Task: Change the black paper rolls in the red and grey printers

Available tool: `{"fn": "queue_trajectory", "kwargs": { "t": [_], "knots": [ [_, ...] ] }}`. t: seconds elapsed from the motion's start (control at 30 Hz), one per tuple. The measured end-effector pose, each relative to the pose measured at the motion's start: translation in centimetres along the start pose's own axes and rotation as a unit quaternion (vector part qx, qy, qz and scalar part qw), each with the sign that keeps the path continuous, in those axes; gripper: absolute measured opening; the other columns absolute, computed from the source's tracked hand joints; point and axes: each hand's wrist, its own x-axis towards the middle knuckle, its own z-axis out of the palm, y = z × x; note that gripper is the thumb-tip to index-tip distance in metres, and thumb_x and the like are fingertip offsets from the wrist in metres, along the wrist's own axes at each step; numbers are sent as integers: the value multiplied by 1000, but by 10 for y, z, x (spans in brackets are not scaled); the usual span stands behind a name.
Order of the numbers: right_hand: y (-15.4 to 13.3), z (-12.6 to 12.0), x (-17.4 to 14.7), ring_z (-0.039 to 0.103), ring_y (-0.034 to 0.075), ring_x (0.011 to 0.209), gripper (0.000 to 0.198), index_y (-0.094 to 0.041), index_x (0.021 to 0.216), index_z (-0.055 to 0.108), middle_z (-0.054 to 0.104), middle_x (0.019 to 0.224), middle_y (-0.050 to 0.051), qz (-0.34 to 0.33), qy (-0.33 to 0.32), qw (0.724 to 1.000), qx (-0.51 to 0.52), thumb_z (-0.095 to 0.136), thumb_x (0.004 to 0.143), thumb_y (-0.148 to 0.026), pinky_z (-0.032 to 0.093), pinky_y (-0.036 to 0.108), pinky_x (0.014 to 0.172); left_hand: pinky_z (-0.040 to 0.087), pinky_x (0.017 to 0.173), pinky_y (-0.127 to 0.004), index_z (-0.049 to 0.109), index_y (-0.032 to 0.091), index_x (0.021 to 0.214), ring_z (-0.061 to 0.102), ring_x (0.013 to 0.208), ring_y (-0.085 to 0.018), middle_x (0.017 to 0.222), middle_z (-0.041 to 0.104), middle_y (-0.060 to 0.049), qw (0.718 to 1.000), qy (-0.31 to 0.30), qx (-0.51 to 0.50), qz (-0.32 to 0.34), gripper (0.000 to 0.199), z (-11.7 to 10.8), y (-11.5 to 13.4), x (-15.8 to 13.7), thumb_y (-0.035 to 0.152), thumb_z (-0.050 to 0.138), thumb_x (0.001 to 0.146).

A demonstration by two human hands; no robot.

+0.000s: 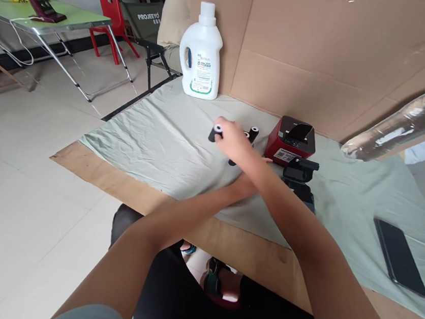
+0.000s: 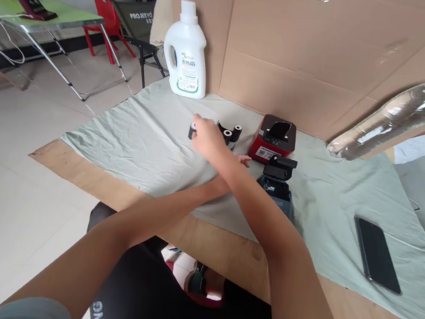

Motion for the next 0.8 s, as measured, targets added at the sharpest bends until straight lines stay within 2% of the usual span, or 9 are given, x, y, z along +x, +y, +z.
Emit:
{"fn": "queue_trajectory", "kwargs": {
  "t": [0.13, 0.23, 0.3, 0.4, 0.5, 0.57, 0.63, 0.73, 0.8],
  "knots": [
    [-19, 41, 18, 71, 31, 94, 33, -18, 124, 65, 75, 109, 17, -7, -106, 993, -45, 52, 94, -16, 51, 36, 75, 59, 77, -30, 49, 24, 139, 69, 91, -16, 125, 62, -10, 996, -26, -72, -52, 56, -5, 10, -3, 26, 75, 89],
    [-20, 42, 14, 72, 32, 95, 34, -19, 127, 66, 76, 109, 16, -4, -124, 991, -47, 56, 94, -22, 51, 37, 74, 58, 79, -32, 50, 24, 138, 67, 93, -17, 130, 60, -11, 989, -43, -111, -93, 58, -8, 18, -3, 26, 78, 88],
    [-12, 31, 13, 72, 31, 97, 38, -22, 132, 65, 76, 111, 14, 1, -100, 995, -29, 59, 96, -32, 53, 37, 77, 57, 83, -34, 53, 23, 136, 66, 94, -17, 128, 63, -11, 990, -40, -102, -92, 52, -7, 19, -1, 23, 76, 90],
    [22, 6, 21, 71, 30, 104, 48, -22, 143, 62, 76, 117, 13, 39, 0, 999, 0, 57, 98, -38, 55, 40, 89, 55, 83, -34, 59, 20, 125, 65, 97, -19, 119, 69, -11, 992, -20, -89, -88, 33, -4, 16, 2, 16, 68, 94],
    [73, -13, 40, 70, 29, 110, 41, -16, 133, 70, 76, 116, 15, 117, 53, 991, -28, 53, 99, -28, 52, 43, 101, 54, 77, -31, 60, 18, 122, 65, 89, -16, 117, 68, -9, 991, -10, -101, -89, 35, -4, 17, 2, 20, 73, 90],
    [105, -18, 52, 68, 31, 116, 39, -15, 131, 72, 76, 121, 16, 144, 17, 987, -69, 57, 96, -26, 52, 44, 102, 53, 79, -30, 59, 18, 125, 63, 83, -13, 117, 66, -7, 990, -10, -109, -91, 41, -6, 22, 0, 24, 76, 88],
    [127, -18, 61, 70, 31, 112, 34, -16, 121, 77, 77, 120, 15, 152, -43, 983, -89, 66, 89, -21, 54, 41, 98, 53, 82, -30, 59, 17, 127, 62, 83, -12, 116, 66, -7, 989, -13, -108, -97, 42, -9, 27, -2, 25, 74, 89],
    [136, -16, 65, 72, 31, 103, 26, -17, 102, 81, 79, 108, 13, 140, -86, 982, -93, 74, 78, -10, 54, 38, 92, 51, 83, -30, 59, 18, 127, 61, 85, -12, 116, 66, -7, 989, -21, -104, -104, 40, -12, 32, -3, 25, 72, 89],
    [134, -20, 59, 70, 31, 109, 27, -18, 105, 79, 78, 114, 12, 124, -70, 985, -94, 71, 80, -10, 53, 38, 96, 51, 83, -29, 60, 18, 125, 60, 83, -12, 114, 66, -6, 989, -19, -104, -105, 39, -12, 33, -2, 24, 72, 88]
  ]
}}
